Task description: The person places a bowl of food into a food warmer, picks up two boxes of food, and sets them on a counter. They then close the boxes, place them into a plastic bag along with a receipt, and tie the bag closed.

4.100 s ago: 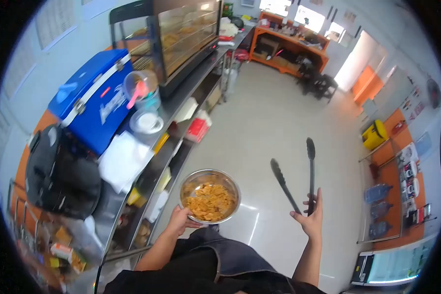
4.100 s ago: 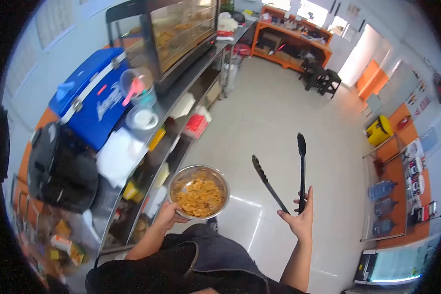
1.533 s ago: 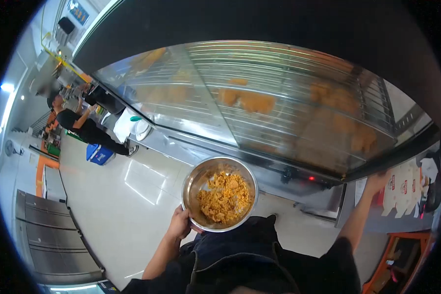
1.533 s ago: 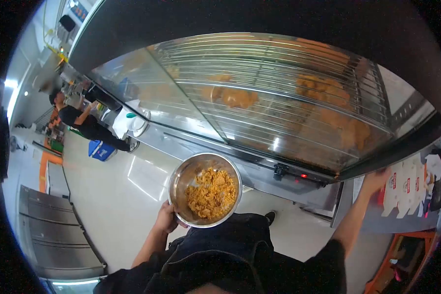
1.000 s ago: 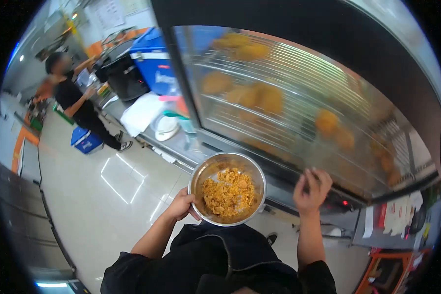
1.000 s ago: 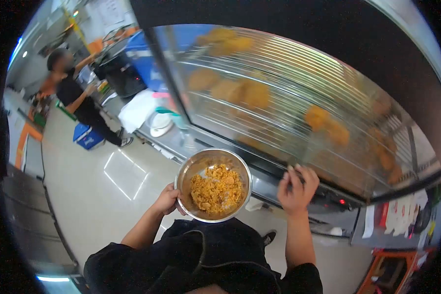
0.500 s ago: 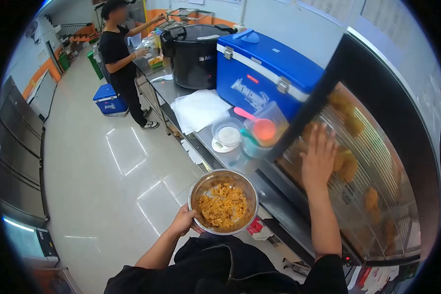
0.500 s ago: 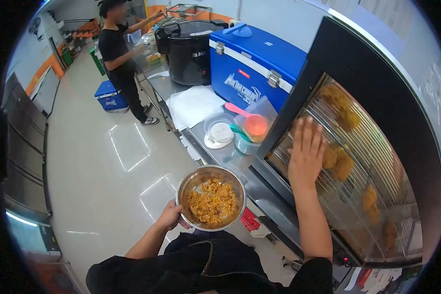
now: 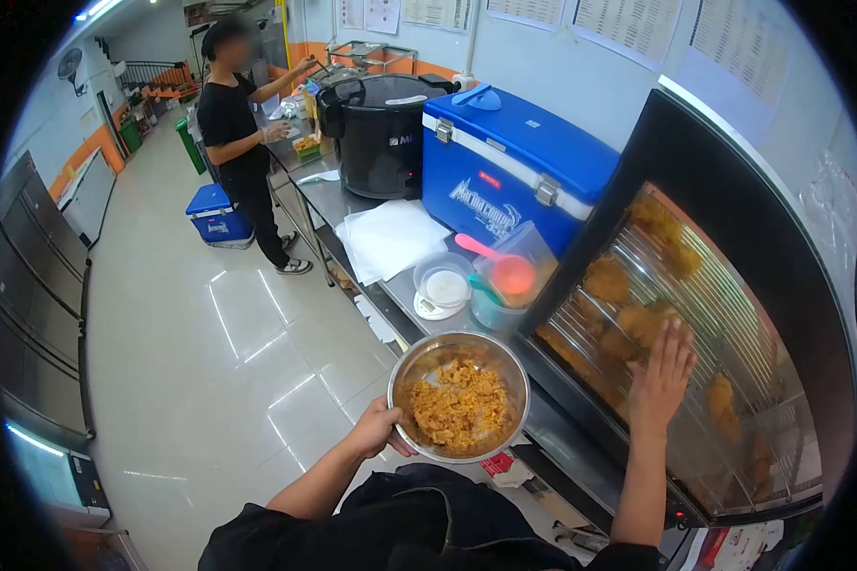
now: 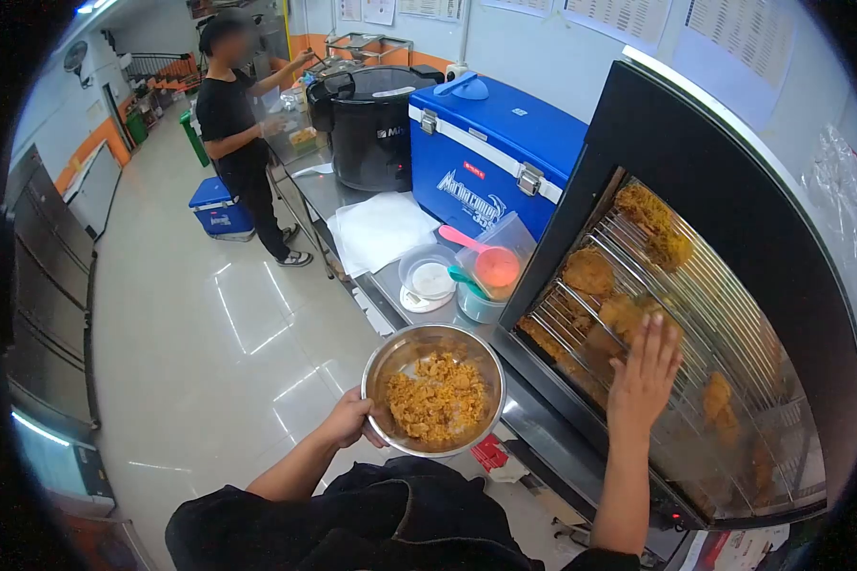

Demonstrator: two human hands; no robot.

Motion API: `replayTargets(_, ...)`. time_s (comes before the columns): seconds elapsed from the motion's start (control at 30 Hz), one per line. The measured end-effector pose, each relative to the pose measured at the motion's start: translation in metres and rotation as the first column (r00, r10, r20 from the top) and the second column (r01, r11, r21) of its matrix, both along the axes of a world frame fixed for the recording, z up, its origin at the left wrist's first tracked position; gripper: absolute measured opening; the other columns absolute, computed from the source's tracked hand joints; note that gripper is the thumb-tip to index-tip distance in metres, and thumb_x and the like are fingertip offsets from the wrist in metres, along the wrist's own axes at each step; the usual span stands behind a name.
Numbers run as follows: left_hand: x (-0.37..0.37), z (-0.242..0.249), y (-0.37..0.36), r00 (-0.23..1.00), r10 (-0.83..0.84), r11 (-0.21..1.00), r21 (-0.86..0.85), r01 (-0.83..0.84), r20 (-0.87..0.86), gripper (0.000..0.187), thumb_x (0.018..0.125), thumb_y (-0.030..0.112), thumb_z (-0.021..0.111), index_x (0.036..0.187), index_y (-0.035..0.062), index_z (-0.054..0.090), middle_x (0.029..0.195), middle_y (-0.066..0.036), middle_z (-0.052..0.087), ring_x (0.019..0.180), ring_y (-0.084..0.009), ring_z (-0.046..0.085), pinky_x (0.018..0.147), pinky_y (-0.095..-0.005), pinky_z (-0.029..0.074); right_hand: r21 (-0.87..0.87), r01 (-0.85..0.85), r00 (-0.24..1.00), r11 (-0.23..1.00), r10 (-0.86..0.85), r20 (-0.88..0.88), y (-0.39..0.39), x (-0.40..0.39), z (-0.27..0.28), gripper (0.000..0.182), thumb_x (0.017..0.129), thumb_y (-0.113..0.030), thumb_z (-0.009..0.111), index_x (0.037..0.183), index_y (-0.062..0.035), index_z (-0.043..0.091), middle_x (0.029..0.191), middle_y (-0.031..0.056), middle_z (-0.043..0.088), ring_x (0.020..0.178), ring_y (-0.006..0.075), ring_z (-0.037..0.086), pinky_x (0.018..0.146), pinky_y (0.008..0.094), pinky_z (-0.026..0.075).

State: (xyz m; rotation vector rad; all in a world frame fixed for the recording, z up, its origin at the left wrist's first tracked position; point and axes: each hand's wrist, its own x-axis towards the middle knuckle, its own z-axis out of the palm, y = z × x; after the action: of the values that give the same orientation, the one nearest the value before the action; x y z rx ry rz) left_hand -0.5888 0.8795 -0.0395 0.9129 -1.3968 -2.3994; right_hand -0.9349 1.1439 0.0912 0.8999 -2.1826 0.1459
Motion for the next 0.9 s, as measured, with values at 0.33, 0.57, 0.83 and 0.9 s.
replayTargets(0.33, -0.009, 0.016, -0.01, 0.992, -0.12, 0.992, 0.043, 0.122, -0.044, 0.06, 0.083, 0.003, 0.051, 0.14, -0.0059, 0.036, 0.088, -0.026, 0.07, 0.059, -0.0358, 0.073, 0.048, -0.0398, 0.065, -0.181, 0.21, 0.978, 0.961, -0.206, 0.04, 0.06, 0.042, -0.024, 0.086, 0.09, -0.01, 0.067, 0.164, -0.0117, 0.023, 0.171, 0.0149, 0.016, 0.158, 0.0354, 0.014, 0.125, 0.0582, 0.012)
replayTargets(0.57, -0.009, 0.025, -0.016, 0.975, -0.123, 0.992, -0.038, 0.118, -0.185, 0.059, 0.081, 0.002, 0.054, 0.138, -0.008, 0.041, 0.103, -0.031, 0.068, 0.062, -0.0418, 0.072, 0.046, -0.0473, 0.065, -0.15, 0.355, 0.921, 0.923, -0.317, 0.226, 0.082, 0.094, -0.058, 0.094, 0.086, -0.018, 0.074, 0.163, -0.0078, 0.021, 0.17, 0.0199, 0.015, 0.157, 0.0386, 0.014, 0.124, 0.0591, 0.013)
replayTargets(0.83, -0.011, 0.068, -0.009, 0.917, -0.226, 0.974, -0.108, 0.201, -0.328, 0.063, 0.076, 0.005, 0.05, 0.135, -0.0128, 0.038, 0.096, -0.03, 0.067, 0.053, -0.0403, 0.069, 0.038, -0.0444, 0.062, -0.545, 0.016, 0.951, 0.839, 0.155, 0.267, 0.105, 0.162, -0.169, 0.07, 0.088, -0.009, 0.072, 0.152, -0.0048, 0.044, 0.164, 0.0273, 0.025, 0.149, 0.0471, 0.029, 0.121, 0.0529, 0.027)
replayTargets(0.9, -0.017, 0.06, -0.021, 0.884, -0.271, 0.962, -0.071, 0.264, -0.381, 0.068, 0.077, 0.004, 0.048, 0.14, -0.0123, 0.031, 0.102, -0.033, 0.065, 0.055, -0.0437, 0.069, 0.04, -0.0466, 0.063, -0.6, 0.004, 0.943, 0.8, 0.197, 0.268, 0.106, 0.173, -0.217, 0.066, 0.088, -0.008, 0.072, 0.149, -0.0045, 0.048, 0.163, 0.0271, 0.027, 0.148, 0.0469, 0.032, 0.12, 0.0514, 0.03)
